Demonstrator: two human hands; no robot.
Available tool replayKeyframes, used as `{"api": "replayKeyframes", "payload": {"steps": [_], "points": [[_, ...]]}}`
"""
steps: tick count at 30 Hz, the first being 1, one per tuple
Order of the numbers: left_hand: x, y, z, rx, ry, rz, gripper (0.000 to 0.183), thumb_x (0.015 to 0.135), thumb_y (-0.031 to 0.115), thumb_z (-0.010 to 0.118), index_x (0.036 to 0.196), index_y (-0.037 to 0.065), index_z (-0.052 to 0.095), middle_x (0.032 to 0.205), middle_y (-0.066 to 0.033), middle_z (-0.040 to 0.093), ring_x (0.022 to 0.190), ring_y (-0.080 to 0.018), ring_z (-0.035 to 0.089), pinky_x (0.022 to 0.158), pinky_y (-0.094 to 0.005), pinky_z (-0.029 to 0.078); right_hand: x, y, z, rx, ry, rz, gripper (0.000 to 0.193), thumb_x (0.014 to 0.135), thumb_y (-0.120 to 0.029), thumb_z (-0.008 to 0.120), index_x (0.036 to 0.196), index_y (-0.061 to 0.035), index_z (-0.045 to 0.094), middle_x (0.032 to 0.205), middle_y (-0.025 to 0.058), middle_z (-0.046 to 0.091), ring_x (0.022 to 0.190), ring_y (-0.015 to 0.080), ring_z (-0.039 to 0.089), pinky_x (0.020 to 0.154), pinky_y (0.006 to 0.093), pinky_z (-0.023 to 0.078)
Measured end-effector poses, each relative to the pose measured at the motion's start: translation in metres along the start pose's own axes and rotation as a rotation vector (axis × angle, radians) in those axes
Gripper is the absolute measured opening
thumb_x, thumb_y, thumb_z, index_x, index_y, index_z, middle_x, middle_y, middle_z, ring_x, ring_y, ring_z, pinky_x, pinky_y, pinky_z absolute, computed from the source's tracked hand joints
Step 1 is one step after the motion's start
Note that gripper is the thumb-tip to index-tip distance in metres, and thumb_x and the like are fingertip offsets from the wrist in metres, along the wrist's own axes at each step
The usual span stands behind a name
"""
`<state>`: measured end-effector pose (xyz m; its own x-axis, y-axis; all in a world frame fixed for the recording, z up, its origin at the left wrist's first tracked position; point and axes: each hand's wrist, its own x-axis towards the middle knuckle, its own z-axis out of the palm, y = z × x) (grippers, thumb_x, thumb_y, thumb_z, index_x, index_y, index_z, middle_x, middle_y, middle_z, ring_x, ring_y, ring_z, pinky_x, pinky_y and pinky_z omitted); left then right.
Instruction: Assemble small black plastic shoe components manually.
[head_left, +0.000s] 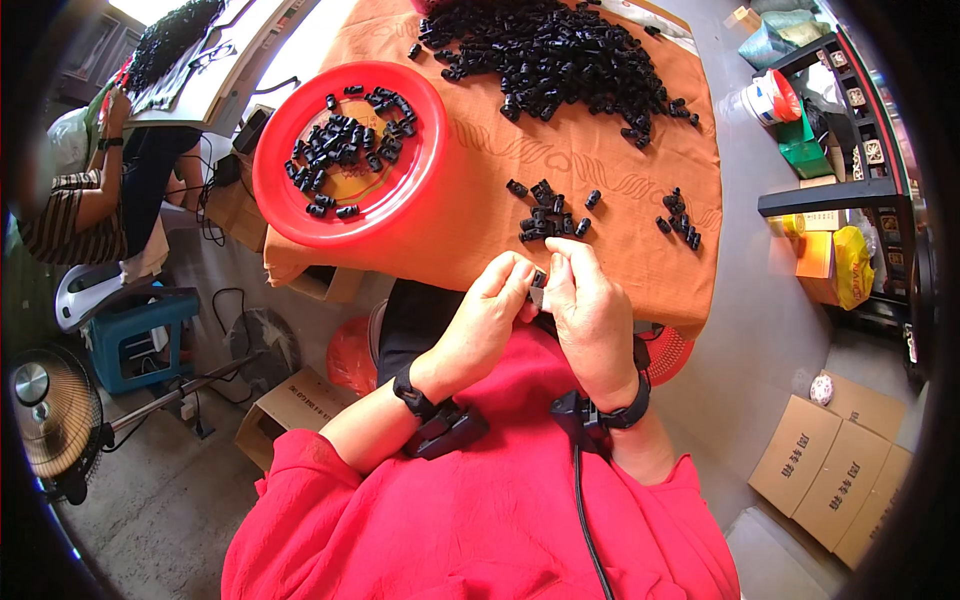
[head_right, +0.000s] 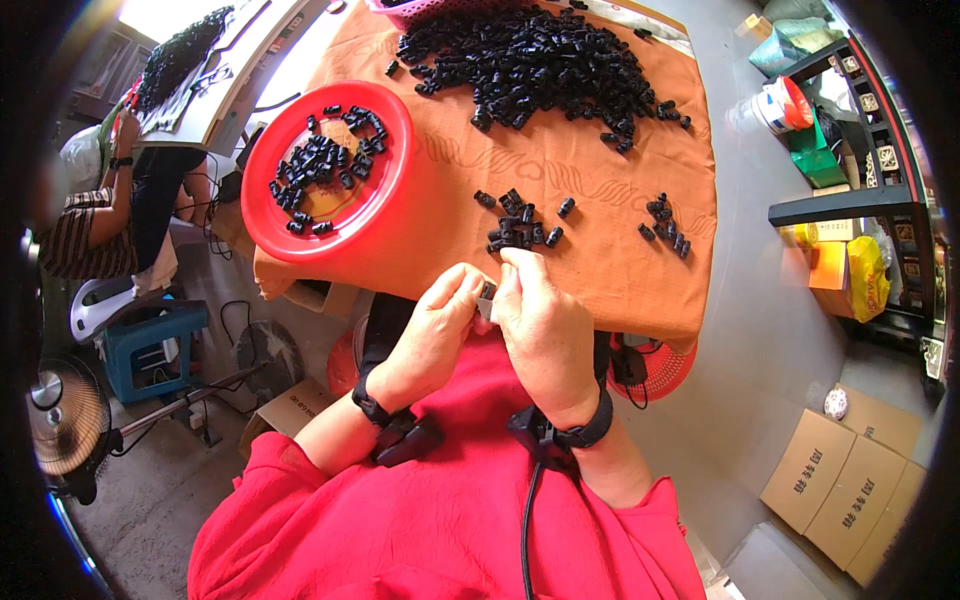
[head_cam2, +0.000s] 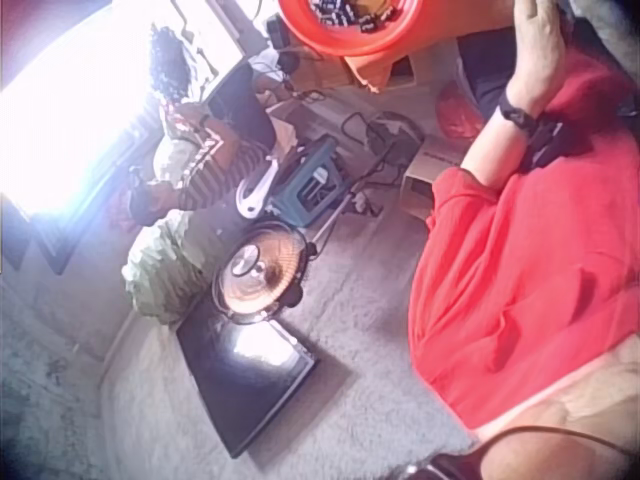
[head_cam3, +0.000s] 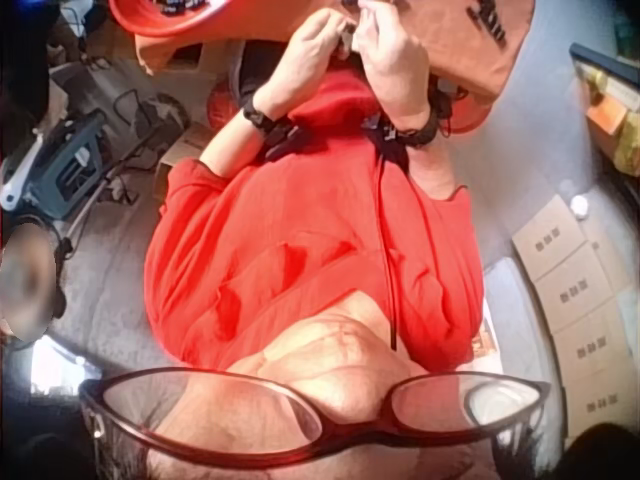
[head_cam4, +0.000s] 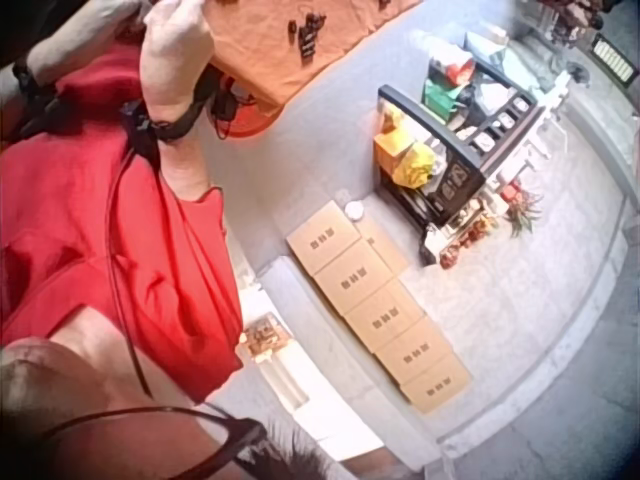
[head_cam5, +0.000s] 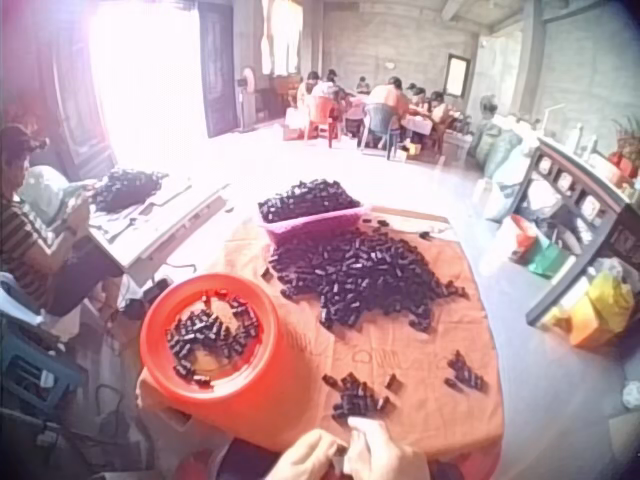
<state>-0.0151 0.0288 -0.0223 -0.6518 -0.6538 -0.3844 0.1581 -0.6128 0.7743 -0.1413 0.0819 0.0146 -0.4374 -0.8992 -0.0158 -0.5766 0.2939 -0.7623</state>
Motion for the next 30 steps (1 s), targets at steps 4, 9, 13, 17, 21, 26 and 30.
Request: {"api": "replayKeyframes", "payload": {"steps": [4, 9, 13, 17, 21, 26, 30], "points": [[-0.002, 0.007, 0.003, 0.005, -0.008, -0.033, 0.019, 0.107, 0.02, 0.044, 0.096, 0.007, 0.052, 0.08, 0.0009, 0.05, 0.075, -0.0084, 0.046, 0.071, -0.0243, 0.041, -0.004, 0.001, 0.001, 0.03, 0.073, -0.058, 0.02, 0.098, -0.015, 0.057, 0.116, -0.0056, 0.062, 0.072, 0.018, 0.066, 0.067, 0.0345, 0.069, 0.057, 0.0417, 0.052], [-0.003, 0.005, 0.002, 0.014, -0.036, -0.034, 0.021, 0.107, 0.021, 0.045, 0.093, 0.006, 0.053, 0.079, 0.0007, 0.051, 0.073, -0.0091, 0.045, 0.07, -0.0242, 0.04, 0.002, 0.004, -0.009, 0.143, 0.231, 0.014, 0.021, 0.099, -0.013, 0.057, 0.118, -0.0051, 0.061, 0.07, 0.0163, 0.065, 0.063, 0.029, 0.069, 0.056, 0.0385, 0.052], [-0.001, 0.006, 0.001, -0.077, -0.067, -0.04, 0.023, 0.106, 0.021, 0.047, 0.091, 0.005, 0.054, 0.079, 0.0, 0.052, 0.073, -0.01, 0.045, 0.07, -0.0248, 0.039, 0.0, 0.001, -0.01, 0.072, 0.121, -0.03, 0.019, 0.099, -0.013, 0.056, 0.116, -0.0052, 0.062, 0.068, 0.0162, 0.065, 0.062, 0.0311, 0.069, 0.054, 0.0401, 0.051], [0.0, 0.004, 0.002, -0.147, -0.052, -0.06, 0.023, 0.106, 0.021, 0.047, 0.092, 0.005, 0.054, 0.081, -0.0008, 0.053, 0.074, -0.0107, 0.047, 0.071, -0.026, 0.041, -0.004, -0.001, -0.009, -0.057, 0.039, -0.08, 0.019, 0.098, -0.015, 0.056, 0.114, -0.0063, 0.063, 0.069, 0.0175, 0.066, 0.064, 0.0361, 0.067, 0.056, 0.0451, 0.051], [0.0, 0.0, -0.001, -0.098, -0.074, -0.013, 0.022, 0.106, 0.022, 0.047, 0.093, 0.005, 0.054, 0.083, -0.0014, 0.054, 0.076, -0.0112, 0.049, 0.072, -0.0268, 0.042, -0.004, -0.001, -0.005, -0.02, 0.023, -0.074, 0.018, 0.098, -0.015, 0.056, 0.112, -0.0058, 0.063, 0.067, 0.0181, 0.065, 0.063, 0.0365, 0.067, 0.055, 0.0454, 0.051], [0.0, 0.0, -0.001, -0.079, -0.069, -0.024, 0.022, 0.106, 0.022, 0.047, 0.094, 0.005, 0.054, 0.083, -0.0011, 0.054, 0.075, -0.0108, 0.05, 0.072, -0.0266, 0.042, -0.003, -0.003, -0.007, -0.037, 0.011, -0.039, 0.018, 0.098, -0.015, 0.056, 0.112, -0.0056, 0.063, 0.068, 0.0186, 0.065, 0.064, 0.0371, 0.067, 0.055, 0.0461, 0.051], [-0.001, -0.001, -0.001, -0.015, -0.059, -0.027, 0.022, 0.107, 0.022, 0.047, 0.094, 0.006, 0.055, 0.083, -0.0004, 0.054, 0.075, -0.0101, 0.05, 0.071, -0.0255, 0.042, -0.003, -0.003, -0.007, -0.044, 0.008, -0.055, 0.018, 0.098, -0.015, 0.056, 0.112, -0.0053, 0.063, 0.07, 0.0196, 0.066, 0.066, 0.0378, 0.067, 0.057, 0.0464, 0.051]]}}
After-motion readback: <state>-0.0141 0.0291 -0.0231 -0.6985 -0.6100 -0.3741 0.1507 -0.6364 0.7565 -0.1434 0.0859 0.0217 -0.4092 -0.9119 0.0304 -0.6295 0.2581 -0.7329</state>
